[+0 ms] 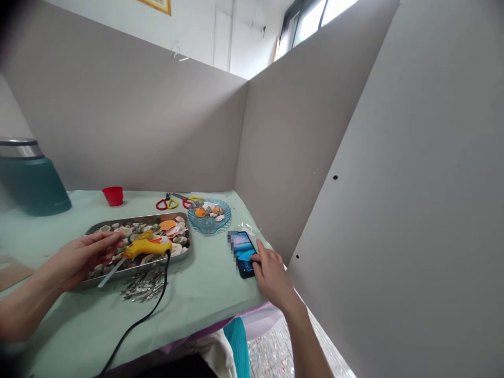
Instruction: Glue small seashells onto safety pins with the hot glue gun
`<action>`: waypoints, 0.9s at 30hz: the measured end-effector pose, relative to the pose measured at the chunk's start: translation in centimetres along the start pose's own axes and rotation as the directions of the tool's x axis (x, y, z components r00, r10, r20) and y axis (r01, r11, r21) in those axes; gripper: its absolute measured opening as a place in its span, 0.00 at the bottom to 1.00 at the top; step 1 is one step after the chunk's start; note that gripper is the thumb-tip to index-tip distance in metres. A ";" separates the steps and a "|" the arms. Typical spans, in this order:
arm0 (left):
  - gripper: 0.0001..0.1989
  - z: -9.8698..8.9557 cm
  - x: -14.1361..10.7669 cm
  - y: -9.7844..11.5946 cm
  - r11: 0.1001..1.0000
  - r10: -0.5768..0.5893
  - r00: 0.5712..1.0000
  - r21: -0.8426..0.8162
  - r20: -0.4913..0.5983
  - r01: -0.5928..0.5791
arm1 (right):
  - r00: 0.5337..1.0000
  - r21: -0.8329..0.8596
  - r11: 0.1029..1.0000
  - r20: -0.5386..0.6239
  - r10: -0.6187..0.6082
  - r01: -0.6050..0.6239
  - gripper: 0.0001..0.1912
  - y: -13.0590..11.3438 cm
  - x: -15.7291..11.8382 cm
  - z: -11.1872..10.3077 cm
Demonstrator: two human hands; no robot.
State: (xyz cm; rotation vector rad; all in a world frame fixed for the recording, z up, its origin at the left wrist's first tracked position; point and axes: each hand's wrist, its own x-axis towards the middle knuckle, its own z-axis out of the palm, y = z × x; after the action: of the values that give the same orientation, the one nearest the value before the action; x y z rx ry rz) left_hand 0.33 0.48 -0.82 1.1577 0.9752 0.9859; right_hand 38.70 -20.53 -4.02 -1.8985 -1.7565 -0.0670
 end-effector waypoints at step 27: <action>0.24 -0.3 0.2 -0.1 0.995 0.046 0.998 0.088 -0.030 -0.044 | 0.733 0.408 0.902 -0.569 0.373 -0.142 0.14 0.0 -3.0 3.8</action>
State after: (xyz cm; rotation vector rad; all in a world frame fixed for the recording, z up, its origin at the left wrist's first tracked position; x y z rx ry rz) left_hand 0.08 0.76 -0.96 1.2445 1.0304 1.0087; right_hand 36.97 -21.68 -8.45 -1.5859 -0.9529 -0.2572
